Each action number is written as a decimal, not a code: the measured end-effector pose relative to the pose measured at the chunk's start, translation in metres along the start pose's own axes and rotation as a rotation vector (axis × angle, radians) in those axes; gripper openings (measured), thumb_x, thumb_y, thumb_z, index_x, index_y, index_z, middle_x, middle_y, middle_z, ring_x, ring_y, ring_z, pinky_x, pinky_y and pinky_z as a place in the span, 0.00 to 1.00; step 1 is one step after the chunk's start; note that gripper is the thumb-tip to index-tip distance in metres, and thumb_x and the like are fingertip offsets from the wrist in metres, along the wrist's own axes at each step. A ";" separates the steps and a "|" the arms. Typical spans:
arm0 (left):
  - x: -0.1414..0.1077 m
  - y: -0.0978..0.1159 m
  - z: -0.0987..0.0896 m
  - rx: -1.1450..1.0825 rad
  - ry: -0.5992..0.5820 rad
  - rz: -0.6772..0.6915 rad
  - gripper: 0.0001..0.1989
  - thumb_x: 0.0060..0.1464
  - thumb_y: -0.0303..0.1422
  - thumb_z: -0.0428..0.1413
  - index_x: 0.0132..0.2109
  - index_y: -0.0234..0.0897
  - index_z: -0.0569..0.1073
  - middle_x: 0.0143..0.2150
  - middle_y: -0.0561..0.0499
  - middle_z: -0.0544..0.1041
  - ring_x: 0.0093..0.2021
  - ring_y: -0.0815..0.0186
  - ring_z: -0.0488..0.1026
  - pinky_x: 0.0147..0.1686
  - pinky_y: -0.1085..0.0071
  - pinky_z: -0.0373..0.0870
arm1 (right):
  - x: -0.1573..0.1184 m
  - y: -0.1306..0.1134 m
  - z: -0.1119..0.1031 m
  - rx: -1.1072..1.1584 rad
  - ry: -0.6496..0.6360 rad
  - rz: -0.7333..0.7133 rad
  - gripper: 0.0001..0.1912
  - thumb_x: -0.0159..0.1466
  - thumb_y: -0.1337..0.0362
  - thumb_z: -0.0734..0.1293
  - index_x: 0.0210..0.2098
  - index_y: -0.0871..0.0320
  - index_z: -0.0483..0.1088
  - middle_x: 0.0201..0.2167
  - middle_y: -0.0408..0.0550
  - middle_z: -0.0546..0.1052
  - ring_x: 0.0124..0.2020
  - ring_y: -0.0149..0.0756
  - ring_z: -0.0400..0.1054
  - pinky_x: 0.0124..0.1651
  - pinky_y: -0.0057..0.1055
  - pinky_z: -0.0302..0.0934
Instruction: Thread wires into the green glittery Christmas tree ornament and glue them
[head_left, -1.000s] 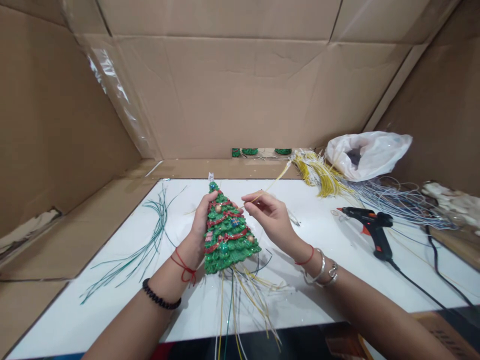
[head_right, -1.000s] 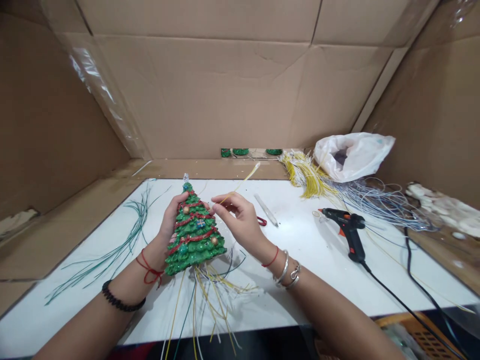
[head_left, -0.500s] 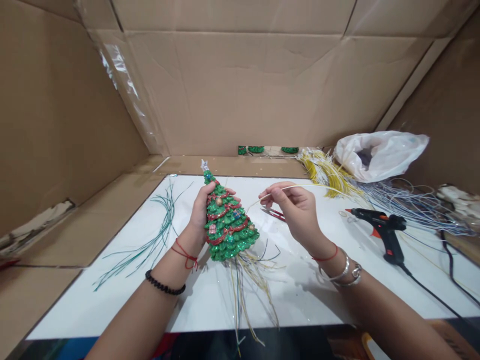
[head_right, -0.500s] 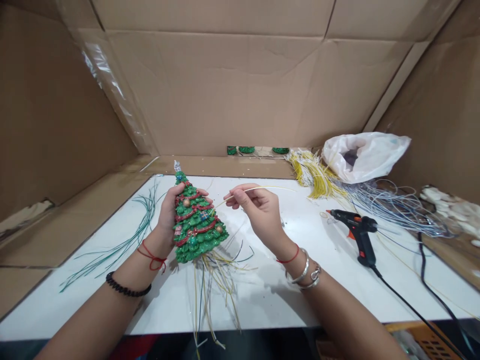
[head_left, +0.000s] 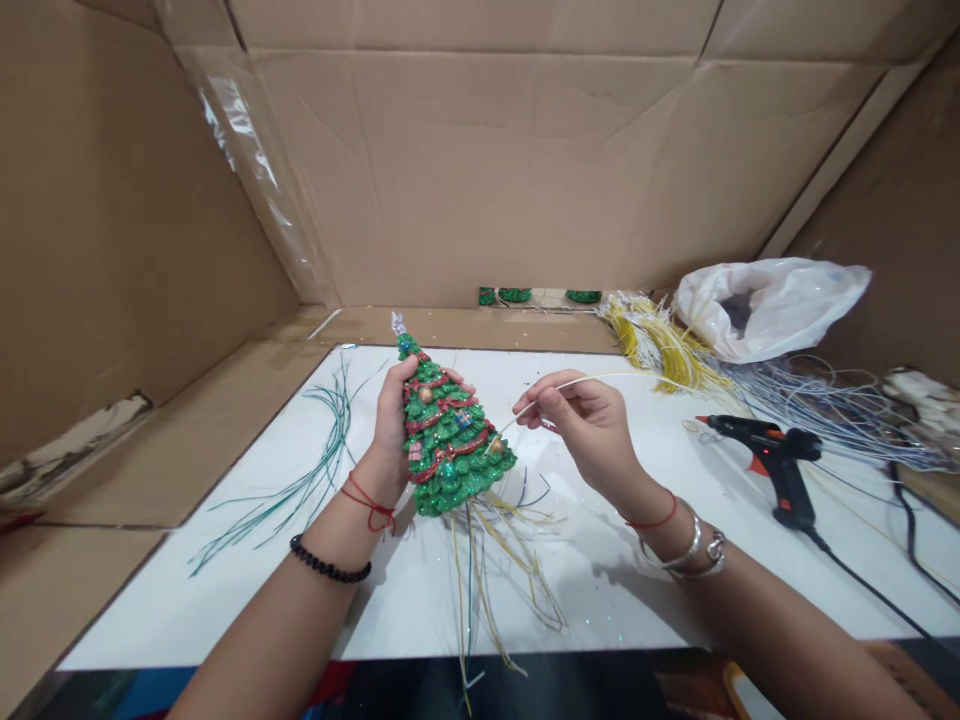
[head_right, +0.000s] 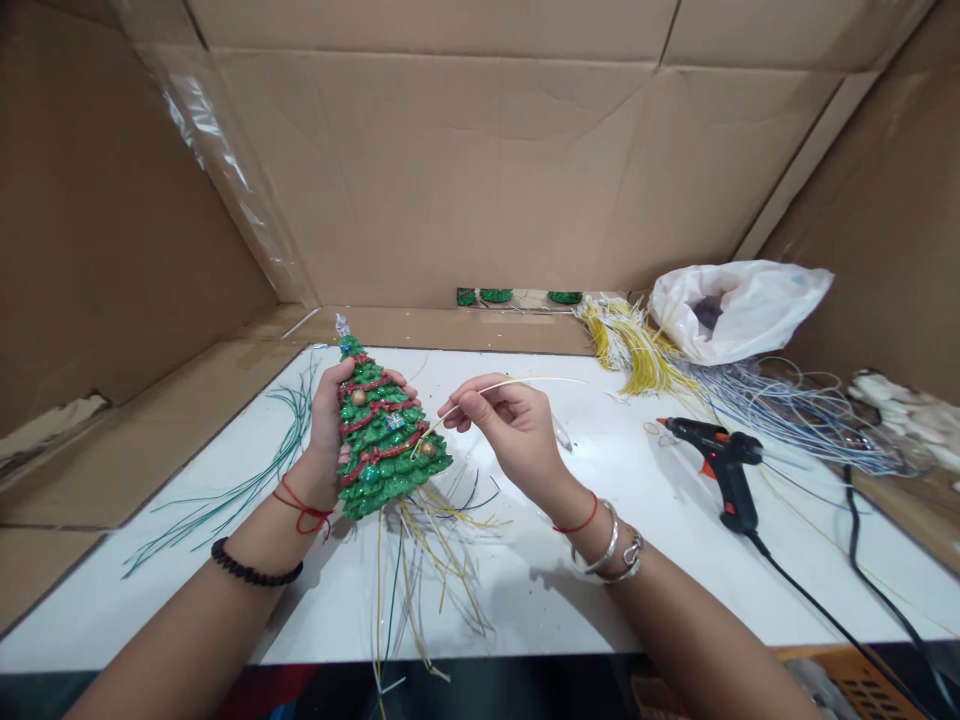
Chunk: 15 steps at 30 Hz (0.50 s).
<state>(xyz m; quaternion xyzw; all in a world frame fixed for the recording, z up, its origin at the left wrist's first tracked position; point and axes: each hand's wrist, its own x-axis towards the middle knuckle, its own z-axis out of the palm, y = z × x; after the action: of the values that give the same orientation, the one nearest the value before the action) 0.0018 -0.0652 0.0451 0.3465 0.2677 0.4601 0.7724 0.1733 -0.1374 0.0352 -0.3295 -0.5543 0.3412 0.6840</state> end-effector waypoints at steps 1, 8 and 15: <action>0.000 0.000 0.000 -0.006 -0.008 -0.003 0.21 0.53 0.44 0.48 0.28 0.30 0.75 0.26 0.45 0.77 0.27 0.61 0.76 0.29 0.66 0.73 | 0.000 0.001 0.000 0.004 -0.004 0.000 0.09 0.61 0.59 0.69 0.29 0.58 0.74 0.27 0.45 0.78 0.26 0.28 0.72 0.29 0.27 0.69; 0.000 0.002 0.000 -0.029 -0.001 -0.026 0.22 0.53 0.45 0.47 0.27 0.31 0.75 0.25 0.45 0.76 0.25 0.62 0.75 0.27 0.66 0.72 | -0.002 0.006 0.000 0.021 -0.015 0.002 0.09 0.62 0.58 0.68 0.30 0.57 0.74 0.27 0.46 0.78 0.27 0.30 0.72 0.31 0.29 0.68; 0.001 0.002 -0.001 -0.047 0.036 -0.038 0.22 0.52 0.45 0.48 0.27 0.31 0.74 0.24 0.44 0.76 0.25 0.62 0.75 0.28 0.67 0.73 | 0.000 0.009 -0.001 0.109 -0.063 0.005 0.07 0.63 0.60 0.68 0.31 0.56 0.75 0.29 0.45 0.79 0.29 0.29 0.73 0.32 0.29 0.68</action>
<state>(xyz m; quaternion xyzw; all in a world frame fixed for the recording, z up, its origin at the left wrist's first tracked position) 0.0007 -0.0634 0.0464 0.3150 0.2772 0.4577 0.7838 0.1733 -0.1327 0.0274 -0.2822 -0.5552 0.3826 0.6824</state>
